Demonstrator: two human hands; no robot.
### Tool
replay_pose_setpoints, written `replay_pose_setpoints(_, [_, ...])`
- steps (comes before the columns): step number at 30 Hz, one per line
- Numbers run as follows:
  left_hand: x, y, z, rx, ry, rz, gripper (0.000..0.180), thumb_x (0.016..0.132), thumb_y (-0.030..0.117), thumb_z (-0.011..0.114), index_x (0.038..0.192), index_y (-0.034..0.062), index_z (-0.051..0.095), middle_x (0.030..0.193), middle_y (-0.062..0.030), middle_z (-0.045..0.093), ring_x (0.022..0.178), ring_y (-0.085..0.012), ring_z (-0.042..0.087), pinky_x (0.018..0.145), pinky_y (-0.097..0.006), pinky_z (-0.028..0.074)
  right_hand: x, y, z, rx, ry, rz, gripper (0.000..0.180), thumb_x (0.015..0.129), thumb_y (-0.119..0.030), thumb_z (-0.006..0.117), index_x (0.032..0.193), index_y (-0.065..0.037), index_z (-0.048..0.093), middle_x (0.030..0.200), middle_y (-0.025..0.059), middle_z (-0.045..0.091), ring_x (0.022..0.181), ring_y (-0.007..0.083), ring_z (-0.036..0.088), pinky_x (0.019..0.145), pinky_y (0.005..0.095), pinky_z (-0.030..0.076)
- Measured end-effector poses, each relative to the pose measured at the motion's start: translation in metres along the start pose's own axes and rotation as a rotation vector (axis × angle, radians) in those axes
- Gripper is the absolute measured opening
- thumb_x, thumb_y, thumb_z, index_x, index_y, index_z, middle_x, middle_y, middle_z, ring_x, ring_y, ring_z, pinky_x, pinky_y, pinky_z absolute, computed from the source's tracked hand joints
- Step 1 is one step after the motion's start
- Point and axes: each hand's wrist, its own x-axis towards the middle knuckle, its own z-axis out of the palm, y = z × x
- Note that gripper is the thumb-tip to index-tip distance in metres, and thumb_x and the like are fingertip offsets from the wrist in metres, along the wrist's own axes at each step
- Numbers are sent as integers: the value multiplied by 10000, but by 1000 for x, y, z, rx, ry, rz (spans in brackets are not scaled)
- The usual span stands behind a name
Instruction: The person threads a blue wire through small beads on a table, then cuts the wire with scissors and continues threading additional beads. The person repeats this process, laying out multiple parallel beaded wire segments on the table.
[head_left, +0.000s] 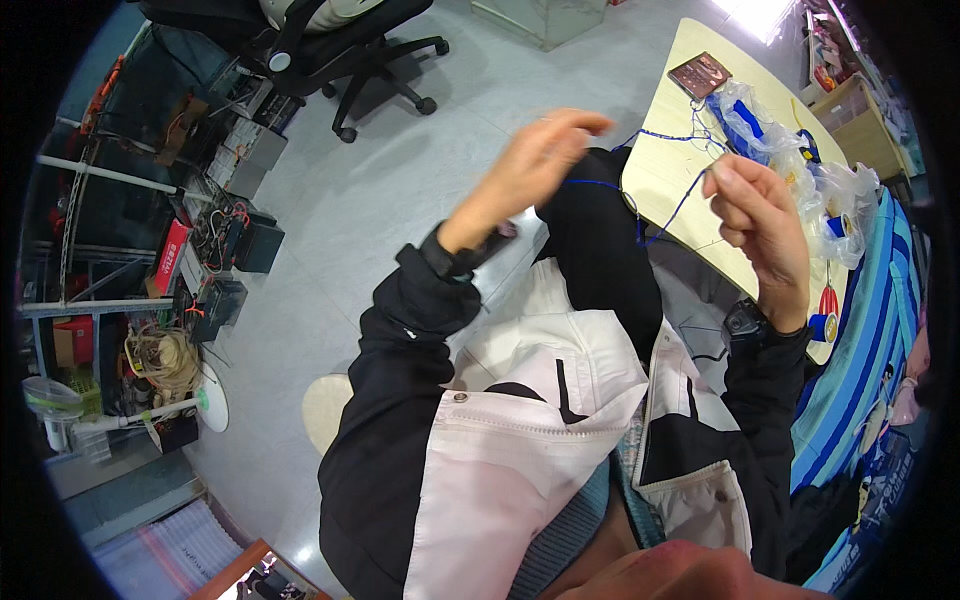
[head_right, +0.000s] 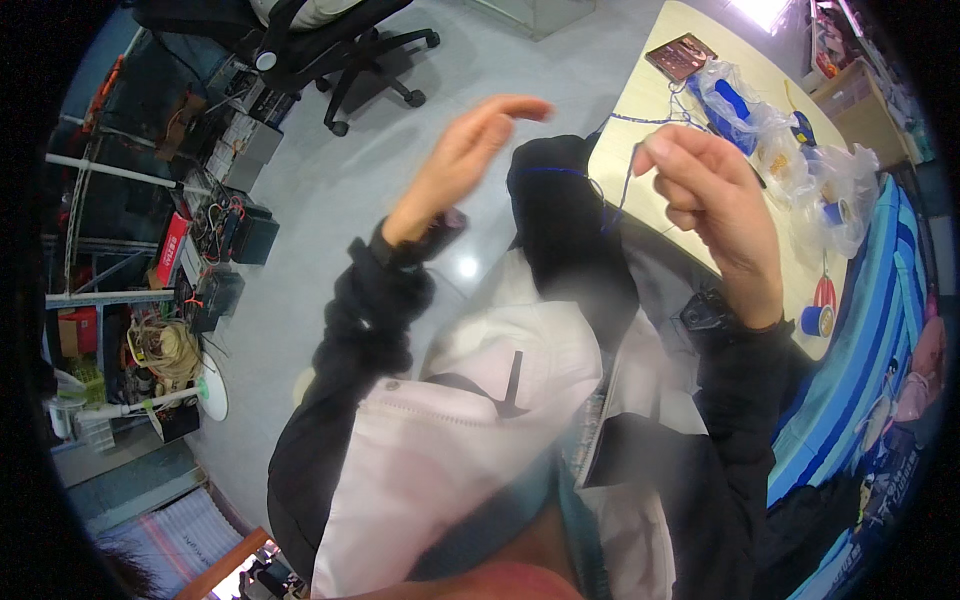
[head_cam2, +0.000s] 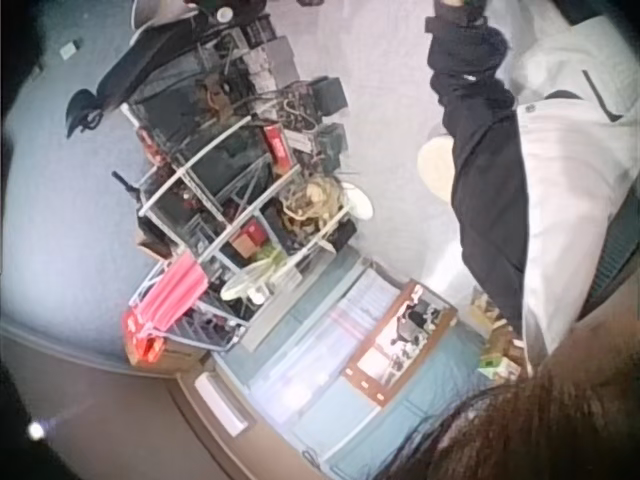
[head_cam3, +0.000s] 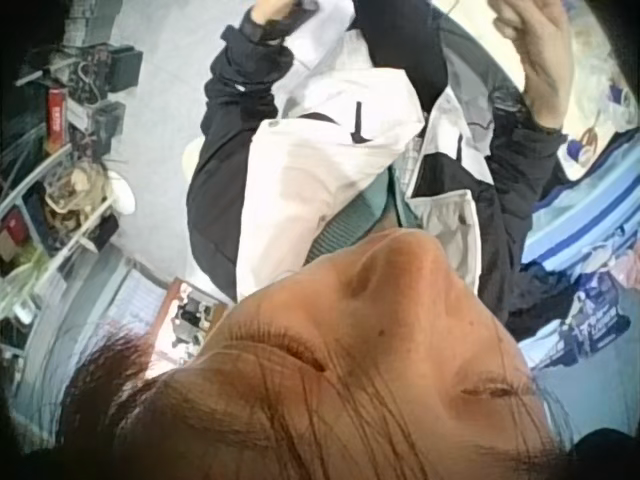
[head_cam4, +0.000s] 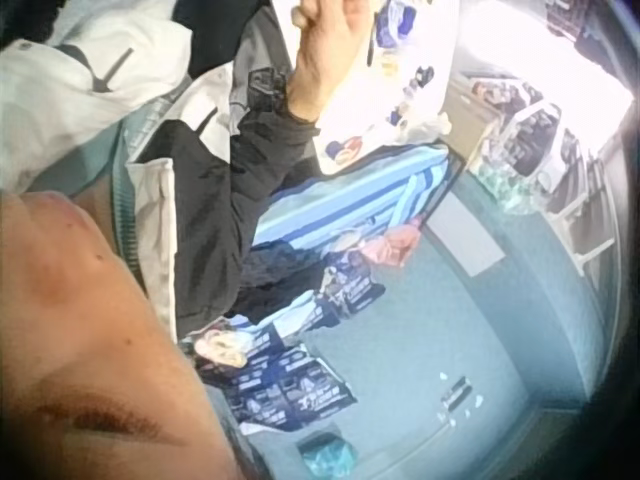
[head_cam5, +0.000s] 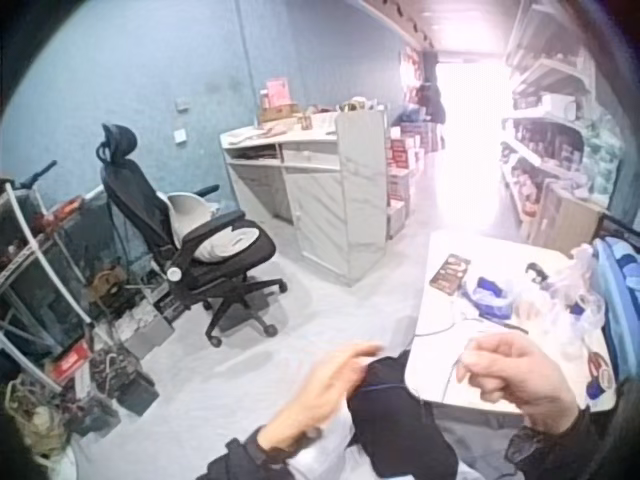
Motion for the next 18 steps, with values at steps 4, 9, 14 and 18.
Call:
replay_pose_setpoints(4, [17, 39, 49, -356, -29, 60, 421, 1025, 296, 358, 1228, -48, 490, 1081, -101, 616, 1063, -162, 570, 949, -280, 395, 1, 5, 14, -67, 24, -20, 297, 970, -273, 497, 833, -32, 604, 534, -101, 309, 458, 3, 235, 419, 180, 175])
replay_pose_setpoints(9, [32, 49, 67, -292, 8, -138, 257, 980, 210, 496, 1083, -15, 562, 891, -13, 594, 789, -53, 528, 698, -186, 428, -4, 7, 2, -191, 120, -70, 297, 968, -284, 498, 798, -61, 597, 527, -105, 318, 469, 8, 246, 438, 192, 204])
replay_pose_setpoints(14, [38, 41, 70, -222, 80, -25, 94, 898, 61, 597, 920, -28, 615, 807, 11, 590, 736, -30, 499, 639, -170, 395, -6, 11, -21, 126, 14, -133, 219, 971, -227, 515, 837, -55, 532, 715, -36, 416, 560, 21, 274, 481, 172, 229])
replay_pose_setpoints(18, [40, 30, 70, -337, 98, -59, 83, 879, 30, 598, 843, -44, 611, 817, -47, 606, 724, -80, 538, 661, -211, 428, -18, 0, -41, 342, -46, -314, 219, 978, -196, 501, 842, -24, 502, 715, -12, 354, 668, 59, 295, 537, 177, 270])
